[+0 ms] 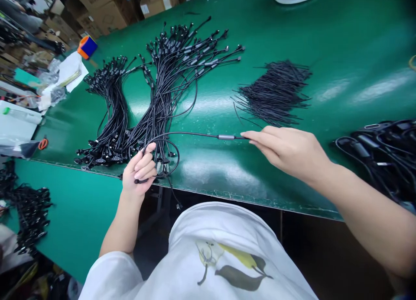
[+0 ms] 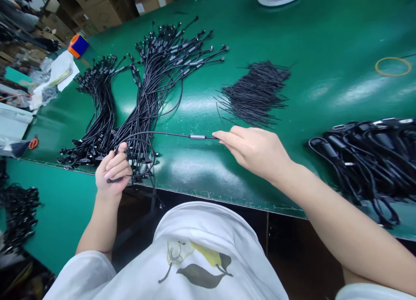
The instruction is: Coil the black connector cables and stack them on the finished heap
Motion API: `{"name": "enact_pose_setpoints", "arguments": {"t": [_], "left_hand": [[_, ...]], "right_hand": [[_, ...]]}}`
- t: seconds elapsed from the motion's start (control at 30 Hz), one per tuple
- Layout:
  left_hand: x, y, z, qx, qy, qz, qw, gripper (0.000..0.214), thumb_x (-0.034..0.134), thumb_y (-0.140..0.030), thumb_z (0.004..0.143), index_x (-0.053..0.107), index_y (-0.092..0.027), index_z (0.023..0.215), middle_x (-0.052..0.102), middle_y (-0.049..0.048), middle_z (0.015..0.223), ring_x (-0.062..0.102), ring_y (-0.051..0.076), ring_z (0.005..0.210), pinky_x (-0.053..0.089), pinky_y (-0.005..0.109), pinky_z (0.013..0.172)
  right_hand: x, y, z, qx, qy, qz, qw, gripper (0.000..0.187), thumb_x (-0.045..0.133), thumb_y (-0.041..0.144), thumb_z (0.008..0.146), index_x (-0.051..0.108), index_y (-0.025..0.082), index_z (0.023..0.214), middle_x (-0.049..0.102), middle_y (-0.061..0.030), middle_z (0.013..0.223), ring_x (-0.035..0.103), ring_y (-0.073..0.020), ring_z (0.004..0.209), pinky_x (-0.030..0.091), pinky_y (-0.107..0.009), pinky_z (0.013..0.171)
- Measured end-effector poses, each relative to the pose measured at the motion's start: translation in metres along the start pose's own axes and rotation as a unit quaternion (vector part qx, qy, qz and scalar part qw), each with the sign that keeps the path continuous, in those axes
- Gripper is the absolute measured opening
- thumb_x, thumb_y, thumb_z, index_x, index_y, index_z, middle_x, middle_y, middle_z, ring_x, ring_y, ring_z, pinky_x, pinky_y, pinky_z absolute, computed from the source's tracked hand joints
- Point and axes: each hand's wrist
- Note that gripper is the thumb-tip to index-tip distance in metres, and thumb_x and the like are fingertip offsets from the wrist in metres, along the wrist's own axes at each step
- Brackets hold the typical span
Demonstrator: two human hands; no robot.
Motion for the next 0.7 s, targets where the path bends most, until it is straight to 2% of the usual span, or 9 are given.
{"name": "enact_pose_setpoints", "arguments": {"t": [0.2, 0.27, 0.43, 0.57, 0.7], "left_hand": [[0.008, 0.004, 0.010, 0.003, -0.041, 0.040, 0.998, 0.026, 0.036, -0.014, 0.095, 0.060, -0.008, 0.102, 0.041, -0.0078, 0.048, 0.040, 0.003, 0.037, 0.034, 0.010, 0.037], [0.008, 0.008, 0.013, 0.001, -0.041, 0.065, 0.997, 0.029, 0.036, -0.019, 0.098, 0.063, -0.008, 0.098, 0.036, -0.0085, 0.046, 0.038, 0.003, 0.036, 0.035, 0.011, 0.038], [0.006, 0.013, 0.017, -0.022, -0.032, 0.088, 0.995, 0.032, 0.042, -0.027, 0.101, 0.066, -0.008, 0.093, 0.028, -0.0097, 0.047, 0.028, 0.001, 0.032, 0.027, 0.009, 0.033], [0.003, 0.012, 0.013, -0.019, 0.012, 0.102, 0.994, 0.024, 0.055, -0.028, 0.094, 0.067, -0.007, 0.097, 0.026, -0.0103, 0.050, 0.024, 0.000, 0.033, 0.026, 0.007, 0.033], [-0.001, 0.010, 0.009, -0.089, 0.063, 0.160, 0.981, 0.012, 0.066, -0.020, 0.084, 0.068, -0.007, 0.084, 0.020, -0.0118, 0.048, 0.020, -0.001, 0.032, 0.029, 0.008, 0.034]], "right_hand": [[-0.011, 0.003, 0.003, -0.021, -0.015, -0.015, 1.000, 0.022, 0.054, 0.020, 0.094, 0.073, 0.017, 0.107, 0.068, -0.0001, 0.075, 0.051, -0.0132, 0.062, 0.037, -0.024, 0.059], [-0.012, 0.003, 0.005, -0.026, -0.022, -0.014, 0.999, 0.022, 0.055, 0.019, 0.094, 0.073, 0.017, 0.106, 0.068, -0.0003, 0.075, 0.050, -0.0136, 0.062, 0.037, -0.024, 0.058], [-0.012, 0.002, 0.008, -0.022, -0.039, -0.020, 0.999, 0.022, 0.055, 0.018, 0.093, 0.073, 0.018, 0.106, 0.067, -0.0001, 0.074, 0.049, -0.0143, 0.060, 0.036, -0.025, 0.056], [-0.009, -0.002, 0.009, -0.010, -0.029, -0.036, 0.999, 0.023, 0.054, 0.021, 0.094, 0.073, 0.020, 0.106, 0.066, 0.0006, 0.074, 0.050, -0.0143, 0.060, 0.035, -0.025, 0.055], [-0.004, -0.009, 0.008, 0.019, -0.018, -0.051, 0.998, 0.024, 0.052, 0.024, 0.095, 0.073, 0.021, 0.108, 0.065, 0.0008, 0.076, 0.052, -0.0133, 0.061, 0.033, -0.024, 0.053]]}}
Point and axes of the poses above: each hand's wrist, its own z-axis towards the middle knuckle, its own x-axis out of the palm, y = z × x
